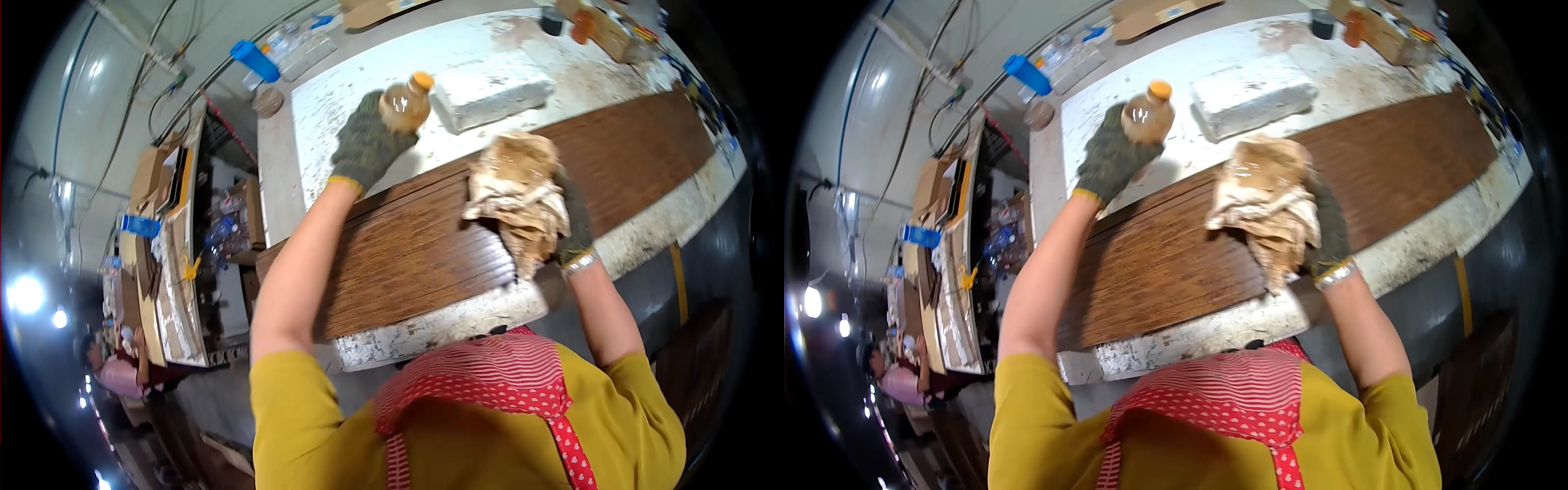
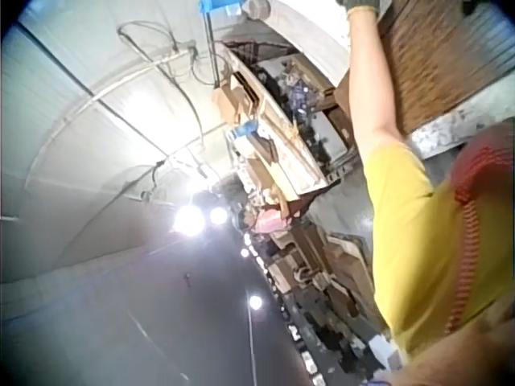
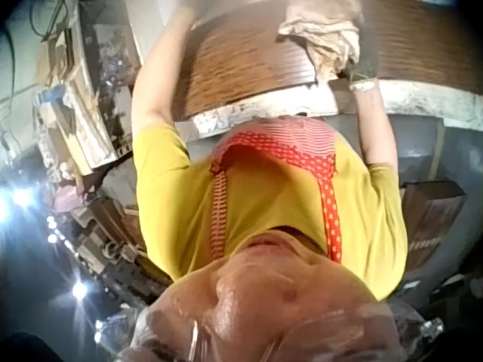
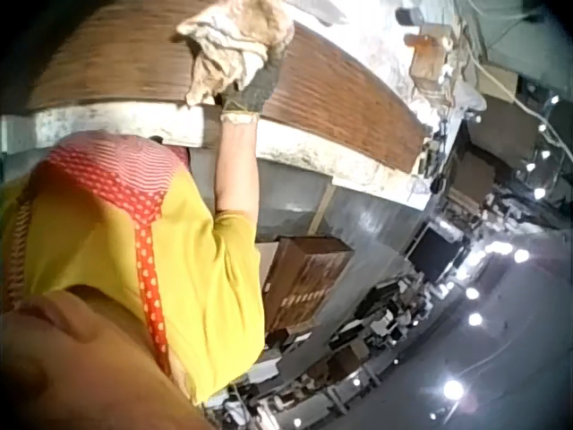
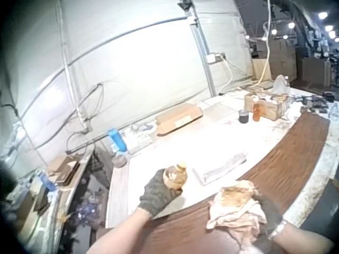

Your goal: The person applies liquid from a small container onto a wooden panel using a stick applicator, pours liquid from a bottle onto a cloth, and rubs the surfaces of the wooden panel with the cloth.

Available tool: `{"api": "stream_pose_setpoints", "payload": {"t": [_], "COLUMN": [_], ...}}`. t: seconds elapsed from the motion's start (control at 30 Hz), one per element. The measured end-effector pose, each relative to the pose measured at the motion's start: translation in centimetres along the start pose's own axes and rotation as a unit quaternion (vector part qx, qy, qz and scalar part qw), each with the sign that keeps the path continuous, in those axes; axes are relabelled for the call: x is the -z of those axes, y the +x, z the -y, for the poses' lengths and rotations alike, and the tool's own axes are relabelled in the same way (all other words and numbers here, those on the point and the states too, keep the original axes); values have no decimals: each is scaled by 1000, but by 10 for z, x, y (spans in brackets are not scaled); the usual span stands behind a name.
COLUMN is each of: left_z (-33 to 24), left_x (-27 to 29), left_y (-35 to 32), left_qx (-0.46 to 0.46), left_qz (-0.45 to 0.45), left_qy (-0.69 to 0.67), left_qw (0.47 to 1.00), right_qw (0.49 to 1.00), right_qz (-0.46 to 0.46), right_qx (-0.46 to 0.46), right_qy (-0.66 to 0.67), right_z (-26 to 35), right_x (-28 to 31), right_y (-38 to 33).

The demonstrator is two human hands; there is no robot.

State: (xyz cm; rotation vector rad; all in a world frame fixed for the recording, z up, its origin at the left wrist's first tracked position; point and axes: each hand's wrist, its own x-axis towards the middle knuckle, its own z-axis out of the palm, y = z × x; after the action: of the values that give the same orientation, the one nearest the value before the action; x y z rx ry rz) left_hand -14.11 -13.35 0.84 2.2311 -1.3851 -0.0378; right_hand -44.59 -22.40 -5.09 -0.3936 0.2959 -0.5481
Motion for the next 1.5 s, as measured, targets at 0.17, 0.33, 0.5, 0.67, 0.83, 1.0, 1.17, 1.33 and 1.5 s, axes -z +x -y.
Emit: {"api": "stream_pose_setpoints", "payload": {"t": [0.17, 0.33, 0.5, 0.67, 0.83, 1.0, 1.17, 1.33, 1.5], "left_z": [51, 62, 61, 140, 225, 277, 366, 384, 325], "left_x": [-55, -107, -63, 83, 134, 58, -21, -43, 5], "left_y": [79, 89, 68, -70, -241, -288, -299, -304, -305], "left_qx": [8, 172, 202, 171, 266, 313, 223, 197, 168], "left_qz": [-166, -172, -28, -23, -172, -152, -93, -155, -153], "left_qy": [-201, -393, -270, -320, -283, -573, -471, -579, -63], "left_qw": [965, 887, 941, 932, 905, 743, 848, 776, 972], "right_qw": [999, 988, 990, 900, 945, 518, 323, 304, 219], "right_qz": [-35, -142, -115, -254, -82, 268, 443, 522, 472], "right_qx": [13, 32, 23, 142, 119, 198, 163, 221, 193], "right_qy": [-29, -54, -82, -325, -294, -788, -820, -766, -832], "right_z": [12, 11, 15, 17, -28, -105, -257, -360, -323], "right_x": [45, 53, 66, 28, -52, -69, -174, -269, -231], "right_y": [-10, -5, -7, 2, 37, 59, 93, 98, 90]}}
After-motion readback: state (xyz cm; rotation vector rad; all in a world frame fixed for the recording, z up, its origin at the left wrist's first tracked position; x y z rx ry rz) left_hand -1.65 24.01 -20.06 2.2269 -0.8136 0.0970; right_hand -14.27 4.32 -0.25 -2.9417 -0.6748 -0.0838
